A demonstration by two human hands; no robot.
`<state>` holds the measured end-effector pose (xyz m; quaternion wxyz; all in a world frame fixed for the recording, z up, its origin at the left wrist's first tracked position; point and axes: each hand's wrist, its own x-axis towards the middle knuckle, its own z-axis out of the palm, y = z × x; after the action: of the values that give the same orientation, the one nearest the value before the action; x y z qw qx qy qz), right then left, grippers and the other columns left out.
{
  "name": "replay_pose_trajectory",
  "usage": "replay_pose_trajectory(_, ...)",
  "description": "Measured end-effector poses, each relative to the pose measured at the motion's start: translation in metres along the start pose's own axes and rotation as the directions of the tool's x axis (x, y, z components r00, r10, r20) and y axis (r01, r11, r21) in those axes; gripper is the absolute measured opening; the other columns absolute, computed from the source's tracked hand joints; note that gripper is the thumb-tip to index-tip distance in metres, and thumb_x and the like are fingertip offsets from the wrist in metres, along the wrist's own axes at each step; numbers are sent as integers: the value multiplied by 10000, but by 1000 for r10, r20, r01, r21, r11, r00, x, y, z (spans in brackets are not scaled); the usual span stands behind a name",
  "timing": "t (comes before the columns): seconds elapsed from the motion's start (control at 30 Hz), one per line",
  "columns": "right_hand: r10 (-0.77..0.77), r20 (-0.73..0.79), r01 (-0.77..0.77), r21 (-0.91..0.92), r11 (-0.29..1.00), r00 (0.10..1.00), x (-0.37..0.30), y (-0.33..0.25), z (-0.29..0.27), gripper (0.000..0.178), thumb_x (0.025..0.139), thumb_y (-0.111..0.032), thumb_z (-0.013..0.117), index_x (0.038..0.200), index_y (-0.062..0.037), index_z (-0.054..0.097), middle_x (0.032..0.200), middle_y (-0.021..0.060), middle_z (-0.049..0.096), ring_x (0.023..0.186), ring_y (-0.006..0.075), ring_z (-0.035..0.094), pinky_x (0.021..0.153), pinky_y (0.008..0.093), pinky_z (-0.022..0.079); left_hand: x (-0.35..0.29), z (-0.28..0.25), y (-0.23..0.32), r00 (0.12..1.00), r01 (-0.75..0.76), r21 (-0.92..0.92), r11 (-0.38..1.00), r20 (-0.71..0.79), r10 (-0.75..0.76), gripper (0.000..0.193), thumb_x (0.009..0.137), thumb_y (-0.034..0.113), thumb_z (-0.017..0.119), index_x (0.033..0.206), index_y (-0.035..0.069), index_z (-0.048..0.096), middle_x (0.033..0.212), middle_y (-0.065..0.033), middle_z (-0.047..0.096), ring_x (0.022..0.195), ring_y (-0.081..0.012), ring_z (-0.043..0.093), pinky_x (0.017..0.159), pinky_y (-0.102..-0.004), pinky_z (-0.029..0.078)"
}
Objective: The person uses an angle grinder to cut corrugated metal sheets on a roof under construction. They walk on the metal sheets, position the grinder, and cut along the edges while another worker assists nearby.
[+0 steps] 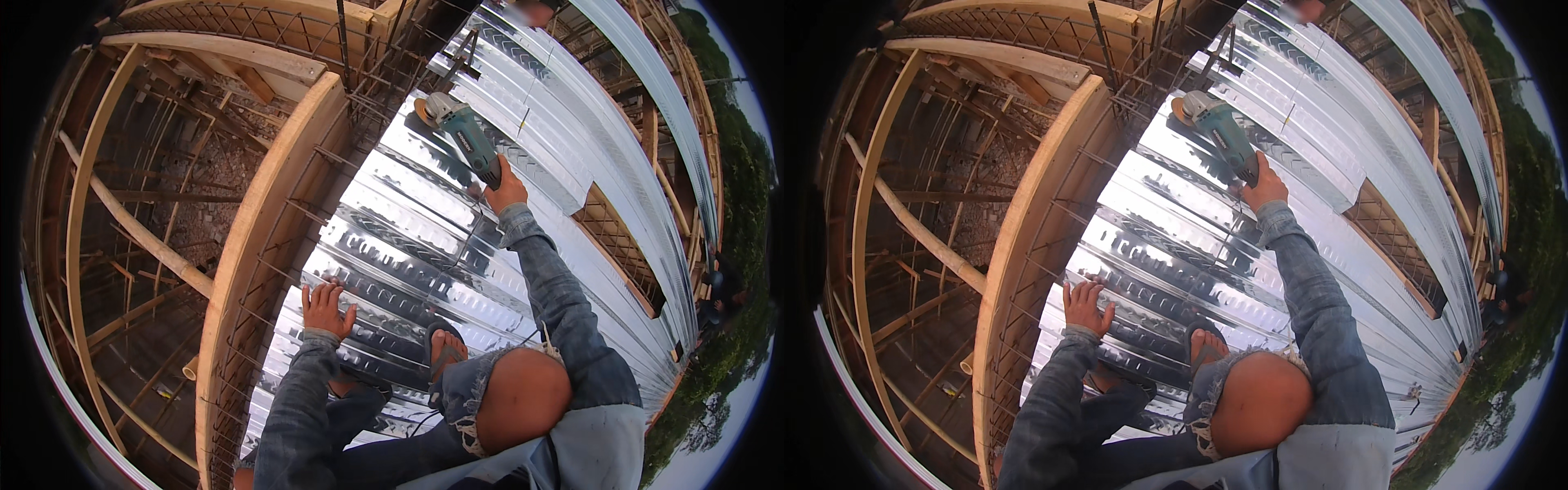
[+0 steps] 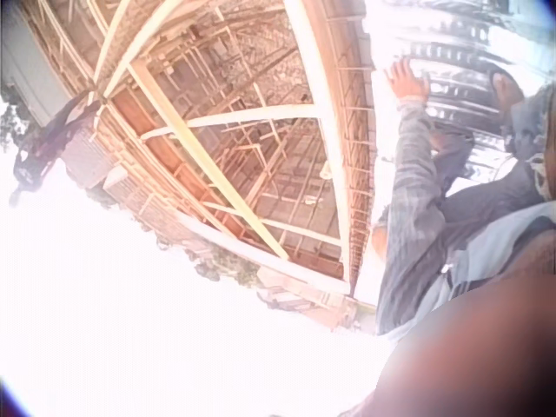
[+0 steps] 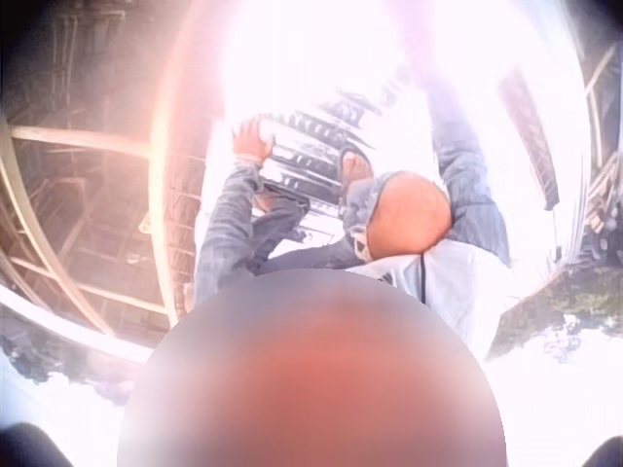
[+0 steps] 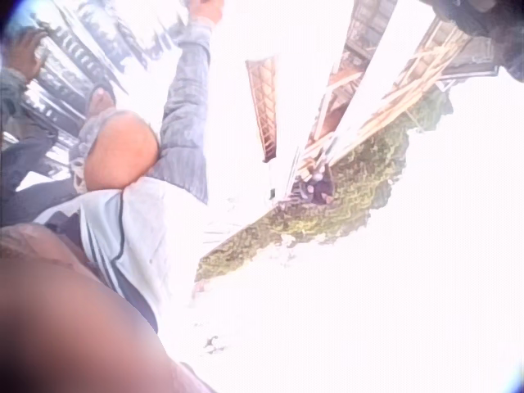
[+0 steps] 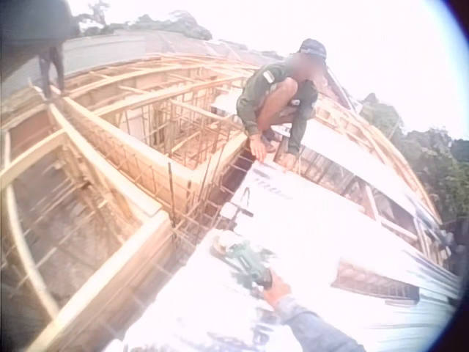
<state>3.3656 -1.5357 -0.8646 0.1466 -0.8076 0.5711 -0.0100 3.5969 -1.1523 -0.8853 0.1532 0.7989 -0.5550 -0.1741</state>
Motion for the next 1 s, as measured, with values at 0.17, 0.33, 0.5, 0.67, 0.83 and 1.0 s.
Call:
replay_pose_trajectory(0.17, -17, -50, 36, 414, 909, 999, -38, -3, -2, 694, 640, -128, 739, 1269, -71, 450, 996, 142, 646, 883, 278, 643, 787, 366, 511, 1, 0, -1, 998, -1, 12, 1000, -59, 2, 398, 745, 353, 596, 1012, 58, 608, 1086, -107, 570, 1117, -267, 472, 1079, -505, 188)
replay_pose_trajectory(0.33, 87, 174, -185, 695, 695, 981, -67, -10, -11, 583, 645, -73, 742, 1172, 4, 506, 928, 101, 650, 770, 185, 633, 710, 311, 521, 3, -1, 1, 999, 5, 12, 1000, -37, -5, 384, 739, 342, 597, 992, 54, 616, 1090, -107, 571, 1116, -276, 472, 1074, -510, 190)
replay_pose_trajectory(0.5, 109, 383, -391, 815, 429, 917, -82, -33, -29, 453, 670, -97, 760, 1049, 0, 531, 778, 68, 608, 508, 119, 557, 455, 260, 478, 3, -1, 1, 1000, -5, 22, 1000, -28, 6, 380, 736, 339, 595, 993, 59, 617, 1098, -104, 571, 1117, -280, 471, 1073, -518, 187)
replay_pose_trajectory(0.67, 154, 516, -538, 813, 222, 843, -82, -58, -31, 414, 676, -139, 778, 982, -22, 526, 689, 38, 554, 434, 95, 517, 368, 239, 449, 2, 0, 2, 998, -20, 39, 999, -61, 22, 385, 736, 337, 593, 1005, 62, 619, 1100, -97, 570, 1113, -277, 473, 1076, -519, 186)
replay_pose_trajectory(0.83, 201, 463, -502, 827, 254, 864, -64, -76, -13, 412, 660, -111, 758, 976, -8, 515, 699, 62, 570, 460, 131, 540, 382, 291, 460, 1, 2, 1, 998, -12, 26, 1000, -54, 13, 387, 736, 338, 592, 1010, 66, 619, 1099, -94, 571, 1109, -273, 475, 1077, -520, 188)
replay_pose_trajectory(1.0, 266, 386, -455, 843, 288, 883, -56, -92, 3, 389, 655, -77, 715, 978, 15, 519, 730, 95, 605, 468, 150, 549, 426, 305, 477, 2, 2, -1, 999, -15, 22, 1000, -49, 16, 368, 732, 324, 595, 996, 67, 615, 1083, -94, 570, 1105, -273, 475, 1076, -519, 189)
